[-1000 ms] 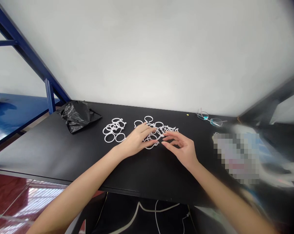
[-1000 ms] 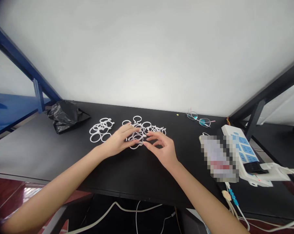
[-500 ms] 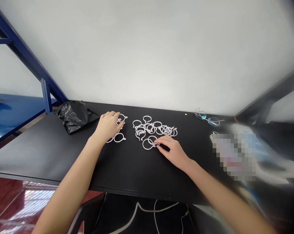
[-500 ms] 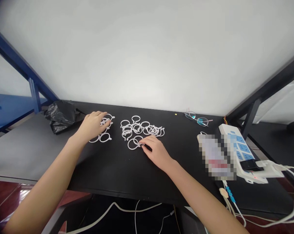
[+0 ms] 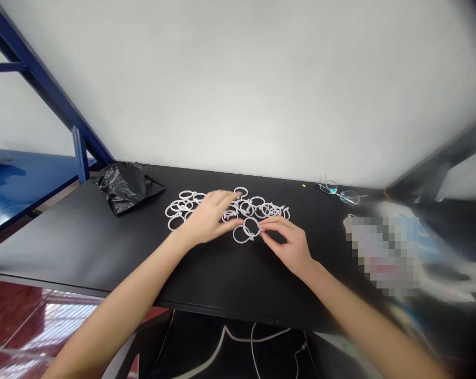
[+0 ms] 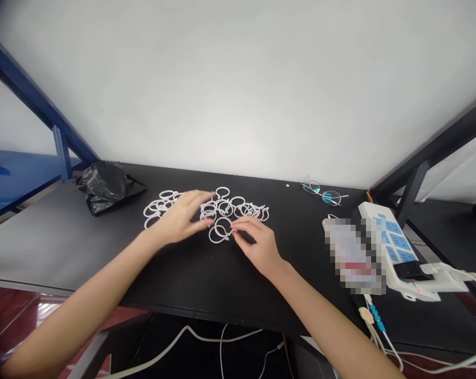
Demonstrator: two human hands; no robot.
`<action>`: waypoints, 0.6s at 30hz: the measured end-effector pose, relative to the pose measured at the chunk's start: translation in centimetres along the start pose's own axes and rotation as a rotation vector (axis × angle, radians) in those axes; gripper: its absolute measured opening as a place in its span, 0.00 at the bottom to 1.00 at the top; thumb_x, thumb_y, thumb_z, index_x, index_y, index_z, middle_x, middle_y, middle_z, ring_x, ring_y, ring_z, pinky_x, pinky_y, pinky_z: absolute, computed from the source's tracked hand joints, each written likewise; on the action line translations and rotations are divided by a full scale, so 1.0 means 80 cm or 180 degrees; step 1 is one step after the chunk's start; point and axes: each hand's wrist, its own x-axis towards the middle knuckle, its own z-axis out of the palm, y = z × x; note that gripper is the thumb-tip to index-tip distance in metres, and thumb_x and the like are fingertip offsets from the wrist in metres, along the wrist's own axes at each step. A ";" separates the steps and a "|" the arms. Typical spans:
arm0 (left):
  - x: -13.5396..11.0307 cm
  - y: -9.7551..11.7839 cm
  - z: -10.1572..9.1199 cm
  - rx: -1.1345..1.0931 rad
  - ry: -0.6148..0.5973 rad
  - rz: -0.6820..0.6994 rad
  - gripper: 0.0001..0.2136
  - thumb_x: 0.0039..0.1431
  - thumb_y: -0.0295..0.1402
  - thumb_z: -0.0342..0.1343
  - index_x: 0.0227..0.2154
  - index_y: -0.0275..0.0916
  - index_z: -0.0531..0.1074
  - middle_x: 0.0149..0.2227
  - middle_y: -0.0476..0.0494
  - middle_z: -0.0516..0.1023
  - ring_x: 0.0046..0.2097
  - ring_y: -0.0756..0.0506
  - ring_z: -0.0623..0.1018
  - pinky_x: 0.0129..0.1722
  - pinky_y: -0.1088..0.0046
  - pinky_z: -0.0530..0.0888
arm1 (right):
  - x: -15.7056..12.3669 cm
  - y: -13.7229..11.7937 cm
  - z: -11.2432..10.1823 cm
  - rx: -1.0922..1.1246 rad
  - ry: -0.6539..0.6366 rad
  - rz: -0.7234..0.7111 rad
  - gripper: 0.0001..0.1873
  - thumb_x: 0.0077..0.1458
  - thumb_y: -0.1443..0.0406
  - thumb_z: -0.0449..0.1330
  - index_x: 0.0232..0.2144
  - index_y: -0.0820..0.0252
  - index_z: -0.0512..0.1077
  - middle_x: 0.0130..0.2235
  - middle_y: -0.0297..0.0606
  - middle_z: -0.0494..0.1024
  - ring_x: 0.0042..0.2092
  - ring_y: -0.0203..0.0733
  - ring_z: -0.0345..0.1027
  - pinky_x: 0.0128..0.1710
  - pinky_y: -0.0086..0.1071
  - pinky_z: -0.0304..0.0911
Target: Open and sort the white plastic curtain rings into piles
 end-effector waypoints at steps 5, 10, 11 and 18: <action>0.003 0.040 0.026 -0.0186 -0.0222 0.0462 0.25 0.65 0.52 0.45 0.48 0.34 0.68 0.41 0.36 0.77 0.42 0.40 0.76 0.45 0.61 0.69 | -0.001 -0.007 0.002 0.0177 -0.0011 -0.0036 0.09 0.56 0.71 0.62 0.37 0.53 0.77 0.36 0.39 0.80 0.38 0.43 0.76 0.38 0.38 0.73; -0.001 0.038 0.028 -0.0496 -0.0176 0.0299 0.17 0.68 0.45 0.43 0.42 0.35 0.67 0.35 0.41 0.76 0.35 0.44 0.74 0.39 0.66 0.70 | 0.000 -0.010 0.002 0.0583 -0.0029 0.0588 0.04 0.56 0.66 0.63 0.35 0.54 0.78 0.34 0.38 0.80 0.35 0.42 0.76 0.35 0.37 0.75; -0.001 0.038 0.026 -0.0547 -0.0196 0.0277 0.16 0.68 0.45 0.44 0.42 0.36 0.67 0.35 0.41 0.75 0.36 0.44 0.74 0.39 0.67 0.70 | 0.000 -0.009 0.002 0.0713 -0.0067 0.0707 0.04 0.56 0.66 0.64 0.35 0.54 0.78 0.34 0.38 0.80 0.35 0.42 0.76 0.35 0.37 0.75; -0.001 0.043 0.020 -0.0954 -0.0370 0.0159 0.12 0.68 0.41 0.46 0.41 0.37 0.66 0.36 0.43 0.73 0.36 0.46 0.72 0.36 0.70 0.71 | -0.001 -0.005 0.001 0.1319 -0.0142 0.1015 0.03 0.52 0.64 0.67 0.32 0.52 0.81 0.32 0.36 0.81 0.34 0.42 0.76 0.35 0.37 0.75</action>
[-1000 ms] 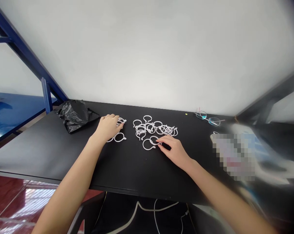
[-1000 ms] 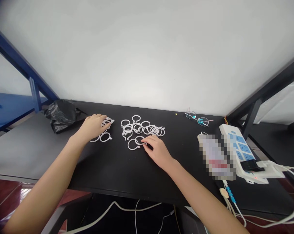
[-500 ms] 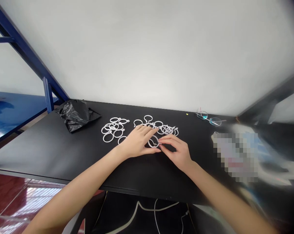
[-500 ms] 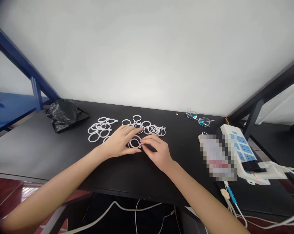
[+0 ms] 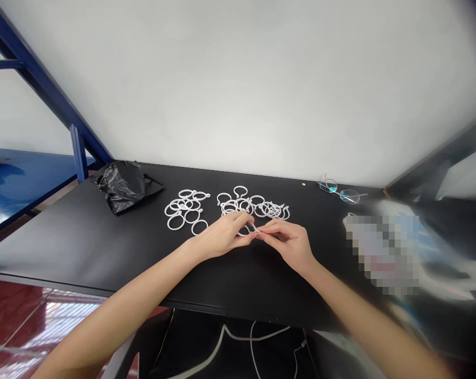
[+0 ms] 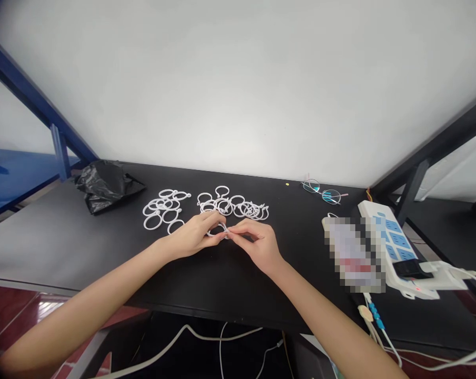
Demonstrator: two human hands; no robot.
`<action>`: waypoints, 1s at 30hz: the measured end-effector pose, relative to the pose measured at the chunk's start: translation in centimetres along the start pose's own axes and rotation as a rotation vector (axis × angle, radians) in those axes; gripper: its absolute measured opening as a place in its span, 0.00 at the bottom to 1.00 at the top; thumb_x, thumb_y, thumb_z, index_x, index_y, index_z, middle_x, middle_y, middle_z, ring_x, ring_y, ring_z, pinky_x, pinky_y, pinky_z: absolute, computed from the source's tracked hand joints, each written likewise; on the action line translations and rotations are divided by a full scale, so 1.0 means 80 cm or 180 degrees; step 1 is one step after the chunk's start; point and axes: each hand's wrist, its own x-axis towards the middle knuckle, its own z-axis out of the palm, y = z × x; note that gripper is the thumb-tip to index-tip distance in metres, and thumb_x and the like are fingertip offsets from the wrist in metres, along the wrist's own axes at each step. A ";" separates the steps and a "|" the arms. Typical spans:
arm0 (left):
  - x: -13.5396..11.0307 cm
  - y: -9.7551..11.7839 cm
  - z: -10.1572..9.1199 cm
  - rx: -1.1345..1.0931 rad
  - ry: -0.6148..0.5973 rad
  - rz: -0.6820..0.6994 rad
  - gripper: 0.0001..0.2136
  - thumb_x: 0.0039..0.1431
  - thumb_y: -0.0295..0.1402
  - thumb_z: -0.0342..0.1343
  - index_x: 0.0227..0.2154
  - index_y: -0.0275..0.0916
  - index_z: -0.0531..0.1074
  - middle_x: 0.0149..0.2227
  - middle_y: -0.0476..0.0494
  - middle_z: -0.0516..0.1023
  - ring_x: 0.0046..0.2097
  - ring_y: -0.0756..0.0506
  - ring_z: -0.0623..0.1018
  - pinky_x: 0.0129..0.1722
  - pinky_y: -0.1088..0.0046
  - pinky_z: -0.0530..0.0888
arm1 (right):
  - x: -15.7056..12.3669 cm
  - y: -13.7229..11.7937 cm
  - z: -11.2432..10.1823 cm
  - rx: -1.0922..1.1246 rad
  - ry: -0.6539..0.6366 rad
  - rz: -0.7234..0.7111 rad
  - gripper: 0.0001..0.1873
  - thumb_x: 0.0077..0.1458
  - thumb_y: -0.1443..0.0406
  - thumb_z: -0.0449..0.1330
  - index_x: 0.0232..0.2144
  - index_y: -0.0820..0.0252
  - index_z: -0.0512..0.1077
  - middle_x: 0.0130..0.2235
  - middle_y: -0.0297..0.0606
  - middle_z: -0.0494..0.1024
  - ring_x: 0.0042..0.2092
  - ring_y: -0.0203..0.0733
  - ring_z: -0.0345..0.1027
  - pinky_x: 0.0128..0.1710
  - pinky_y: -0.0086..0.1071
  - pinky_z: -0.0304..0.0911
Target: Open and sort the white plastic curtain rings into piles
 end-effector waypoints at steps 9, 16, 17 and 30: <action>-0.001 0.001 -0.003 -0.0306 -0.0107 -0.0215 0.14 0.66 0.43 0.47 0.41 0.37 0.67 0.29 0.48 0.68 0.32 0.48 0.69 0.32 0.73 0.68 | 0.001 -0.002 0.000 0.0134 0.0092 0.0260 0.04 0.49 0.64 0.70 0.31 0.53 0.82 0.30 0.35 0.82 0.32 0.42 0.79 0.35 0.36 0.78; 0.000 0.000 -0.003 -0.0314 -0.0072 -0.0195 0.15 0.67 0.45 0.46 0.40 0.38 0.67 0.28 0.50 0.66 0.31 0.49 0.68 0.32 0.72 0.67 | -0.001 0.000 0.001 0.0232 0.0046 0.0613 0.08 0.48 0.60 0.69 0.32 0.57 0.81 0.31 0.38 0.84 0.32 0.47 0.81 0.35 0.39 0.80; 0.000 -0.001 -0.002 -0.0316 -0.0090 -0.0218 0.15 0.67 0.45 0.46 0.40 0.38 0.67 0.28 0.50 0.66 0.30 0.48 0.67 0.31 0.73 0.67 | -0.001 -0.001 0.000 0.0274 0.0036 0.0659 0.09 0.48 0.60 0.69 0.32 0.57 0.81 0.31 0.39 0.84 0.32 0.47 0.81 0.34 0.39 0.80; 0.000 -0.014 -0.015 0.0356 0.0286 -0.0082 0.11 0.67 0.39 0.48 0.41 0.38 0.70 0.36 0.43 0.72 0.41 0.44 0.72 0.47 0.64 0.68 | -0.001 0.002 0.000 0.0107 -0.0189 0.0460 0.23 0.47 0.62 0.70 0.48 0.55 0.76 0.42 0.41 0.83 0.41 0.48 0.80 0.40 0.42 0.78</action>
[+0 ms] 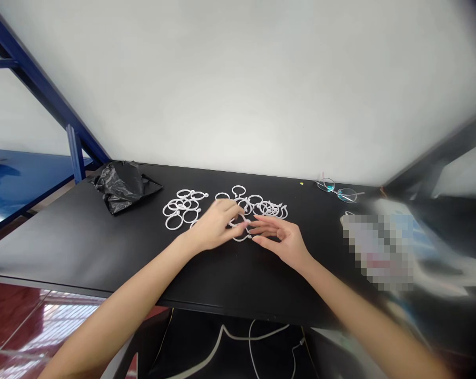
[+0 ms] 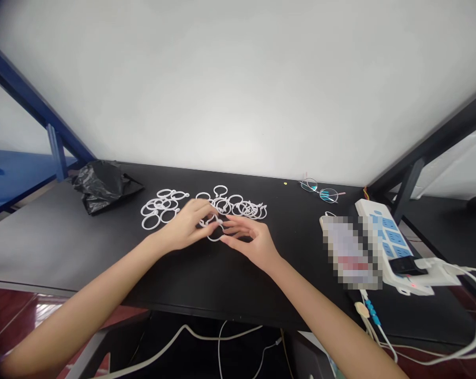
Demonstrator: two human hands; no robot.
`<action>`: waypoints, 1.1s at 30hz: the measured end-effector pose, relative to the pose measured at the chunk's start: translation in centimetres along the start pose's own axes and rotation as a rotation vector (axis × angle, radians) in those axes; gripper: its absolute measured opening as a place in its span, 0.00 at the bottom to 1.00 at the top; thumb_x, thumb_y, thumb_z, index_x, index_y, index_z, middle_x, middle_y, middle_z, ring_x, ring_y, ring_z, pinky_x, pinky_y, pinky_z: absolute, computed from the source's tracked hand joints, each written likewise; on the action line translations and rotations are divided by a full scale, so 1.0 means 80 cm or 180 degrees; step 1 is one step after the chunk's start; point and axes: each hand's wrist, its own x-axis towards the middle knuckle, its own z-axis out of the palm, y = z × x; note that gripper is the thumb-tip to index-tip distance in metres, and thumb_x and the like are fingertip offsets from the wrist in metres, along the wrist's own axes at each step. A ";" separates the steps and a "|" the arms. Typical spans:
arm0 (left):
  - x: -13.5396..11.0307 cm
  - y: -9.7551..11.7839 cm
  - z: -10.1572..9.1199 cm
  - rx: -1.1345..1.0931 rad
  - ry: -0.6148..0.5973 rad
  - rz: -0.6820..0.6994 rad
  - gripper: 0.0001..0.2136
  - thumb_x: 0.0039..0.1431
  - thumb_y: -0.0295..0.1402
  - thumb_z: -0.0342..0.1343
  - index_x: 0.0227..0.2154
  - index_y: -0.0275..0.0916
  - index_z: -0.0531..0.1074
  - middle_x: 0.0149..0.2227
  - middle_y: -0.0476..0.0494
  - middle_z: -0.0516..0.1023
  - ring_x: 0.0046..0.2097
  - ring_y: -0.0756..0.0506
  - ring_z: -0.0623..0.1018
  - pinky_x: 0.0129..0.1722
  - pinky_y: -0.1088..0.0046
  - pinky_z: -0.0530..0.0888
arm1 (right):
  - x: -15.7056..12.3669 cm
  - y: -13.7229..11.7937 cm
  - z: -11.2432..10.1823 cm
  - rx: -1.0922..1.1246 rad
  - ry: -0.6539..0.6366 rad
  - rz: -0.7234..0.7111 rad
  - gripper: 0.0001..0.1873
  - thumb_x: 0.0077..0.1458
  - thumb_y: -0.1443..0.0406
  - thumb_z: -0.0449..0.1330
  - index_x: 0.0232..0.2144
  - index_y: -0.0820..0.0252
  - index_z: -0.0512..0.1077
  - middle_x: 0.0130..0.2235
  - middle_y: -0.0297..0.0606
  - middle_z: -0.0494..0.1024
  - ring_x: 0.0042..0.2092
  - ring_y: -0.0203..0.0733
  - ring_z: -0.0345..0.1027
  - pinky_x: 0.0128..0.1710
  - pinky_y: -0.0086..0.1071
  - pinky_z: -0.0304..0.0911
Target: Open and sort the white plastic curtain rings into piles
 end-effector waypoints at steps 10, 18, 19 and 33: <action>-0.016 -0.089 -0.022 0.1257 0.0287 -0.1310 0.13 0.65 0.37 0.49 0.41 0.36 0.75 0.43 0.38 0.72 0.43 0.40 0.73 0.48 0.59 0.70 | 0.000 0.014 0.000 -0.1742 -0.0904 -0.0759 0.15 0.56 0.65 0.64 0.48 0.53 0.76 0.49 0.40 0.79 0.56 0.51 0.67 0.55 0.51 0.66; -0.025 -0.088 -0.015 0.1595 -0.0212 -0.1556 0.14 0.62 0.30 0.46 0.45 0.35 0.74 0.45 0.36 0.76 0.49 0.36 0.74 0.61 0.48 0.58 | 0.005 0.017 -0.013 -0.1720 -0.0271 -0.0601 0.09 0.58 0.71 0.60 0.39 0.56 0.77 0.39 0.38 0.80 0.41 0.43 0.75 0.44 0.40 0.72; -0.025 -0.088 -0.015 0.1617 -0.0221 -0.1570 0.14 0.62 0.30 0.47 0.45 0.35 0.74 0.45 0.36 0.76 0.50 0.36 0.73 0.61 0.48 0.58 | 0.006 0.016 -0.013 -0.1672 -0.0205 -0.0574 0.08 0.57 0.71 0.60 0.38 0.57 0.77 0.39 0.38 0.80 0.39 0.43 0.75 0.42 0.38 0.72; 0.000 0.013 0.012 0.0136 -0.0268 0.0314 0.19 0.66 0.49 0.47 0.45 0.37 0.68 0.41 0.40 0.75 0.43 0.42 0.73 0.48 0.63 0.68 | 0.001 -0.001 0.000 -0.1122 0.0257 -0.1313 0.08 0.55 0.71 0.64 0.37 0.55 0.77 0.36 0.38 0.81 0.38 0.42 0.76 0.40 0.36 0.72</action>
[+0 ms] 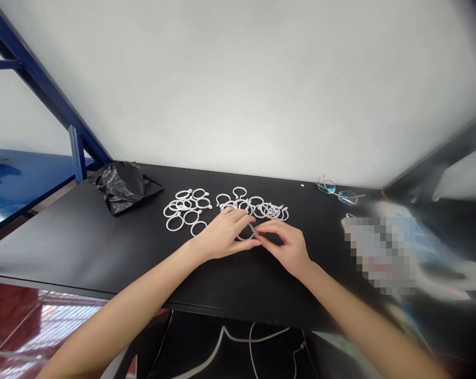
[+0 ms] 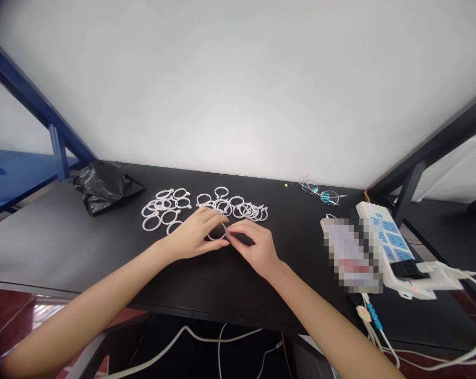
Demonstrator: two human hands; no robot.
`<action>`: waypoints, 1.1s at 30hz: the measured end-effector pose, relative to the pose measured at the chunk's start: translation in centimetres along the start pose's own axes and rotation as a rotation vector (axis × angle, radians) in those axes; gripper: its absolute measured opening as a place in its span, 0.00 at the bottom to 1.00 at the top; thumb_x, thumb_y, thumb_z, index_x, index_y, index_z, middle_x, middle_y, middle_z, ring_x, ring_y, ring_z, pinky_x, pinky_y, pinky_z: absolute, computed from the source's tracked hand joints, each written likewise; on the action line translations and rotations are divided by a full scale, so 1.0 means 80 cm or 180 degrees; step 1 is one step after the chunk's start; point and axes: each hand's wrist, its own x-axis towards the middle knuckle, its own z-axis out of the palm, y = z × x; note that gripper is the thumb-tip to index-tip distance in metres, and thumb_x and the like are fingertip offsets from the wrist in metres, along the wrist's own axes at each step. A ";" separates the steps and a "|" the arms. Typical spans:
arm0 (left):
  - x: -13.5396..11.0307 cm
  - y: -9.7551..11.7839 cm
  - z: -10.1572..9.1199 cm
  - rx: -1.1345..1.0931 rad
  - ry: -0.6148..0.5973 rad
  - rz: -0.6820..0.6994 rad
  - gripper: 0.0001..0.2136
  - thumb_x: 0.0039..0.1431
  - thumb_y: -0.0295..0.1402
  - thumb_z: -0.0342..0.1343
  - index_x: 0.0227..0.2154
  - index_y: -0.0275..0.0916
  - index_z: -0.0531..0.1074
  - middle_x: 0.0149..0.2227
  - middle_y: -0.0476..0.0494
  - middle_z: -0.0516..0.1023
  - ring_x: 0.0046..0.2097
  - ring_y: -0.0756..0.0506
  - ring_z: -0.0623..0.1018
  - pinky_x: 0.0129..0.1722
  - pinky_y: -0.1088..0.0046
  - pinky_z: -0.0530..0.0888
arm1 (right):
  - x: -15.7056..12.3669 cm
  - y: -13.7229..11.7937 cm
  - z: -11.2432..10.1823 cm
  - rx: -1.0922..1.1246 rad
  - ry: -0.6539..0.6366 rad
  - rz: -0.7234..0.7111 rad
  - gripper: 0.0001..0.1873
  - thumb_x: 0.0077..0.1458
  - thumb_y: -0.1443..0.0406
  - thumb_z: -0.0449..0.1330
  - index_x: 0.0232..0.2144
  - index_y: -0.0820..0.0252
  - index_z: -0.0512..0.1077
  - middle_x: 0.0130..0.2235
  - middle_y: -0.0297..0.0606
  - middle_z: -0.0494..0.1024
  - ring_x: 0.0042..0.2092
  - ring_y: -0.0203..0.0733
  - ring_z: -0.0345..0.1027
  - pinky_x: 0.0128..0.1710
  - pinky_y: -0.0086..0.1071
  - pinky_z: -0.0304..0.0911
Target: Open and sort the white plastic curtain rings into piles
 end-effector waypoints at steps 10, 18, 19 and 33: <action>0.000 0.004 0.010 -0.0191 -0.0267 -0.0295 0.20 0.70 0.46 0.35 0.32 0.38 0.64 0.33 0.44 0.71 0.33 0.46 0.71 0.37 0.68 0.69 | -0.002 -0.002 0.004 0.0645 -0.0182 0.0597 0.05 0.57 0.69 0.63 0.35 0.55 0.78 0.32 0.36 0.79 0.33 0.39 0.75 0.33 0.34 0.72; -0.001 0.005 0.010 -0.0343 -0.0240 0.0017 0.18 0.70 0.39 0.33 0.30 0.39 0.63 0.30 0.45 0.71 0.31 0.46 0.69 0.37 0.68 0.68 | -0.003 -0.003 0.003 0.1115 -0.0292 0.1279 0.04 0.52 0.63 0.67 0.32 0.56 0.79 0.30 0.35 0.80 0.32 0.40 0.77 0.34 0.34 0.74; -0.001 0.005 0.010 -0.0374 -0.0219 0.0020 0.17 0.70 0.38 0.33 0.31 0.39 0.63 0.30 0.45 0.71 0.32 0.47 0.69 0.37 0.68 0.68 | -0.003 -0.003 0.003 0.1153 -0.0323 0.1374 0.05 0.52 0.63 0.67 0.32 0.57 0.79 0.30 0.35 0.80 0.32 0.41 0.77 0.35 0.34 0.75; 0.001 0.002 0.000 -0.0161 -0.0264 -0.0009 0.20 0.71 0.41 0.32 0.29 0.39 0.64 0.28 0.46 0.71 0.30 0.47 0.69 0.35 0.70 0.67 | -0.004 -0.004 0.006 0.1254 -0.0349 0.1463 0.09 0.52 0.61 0.67 0.36 0.58 0.79 0.34 0.38 0.82 0.36 0.43 0.78 0.40 0.38 0.76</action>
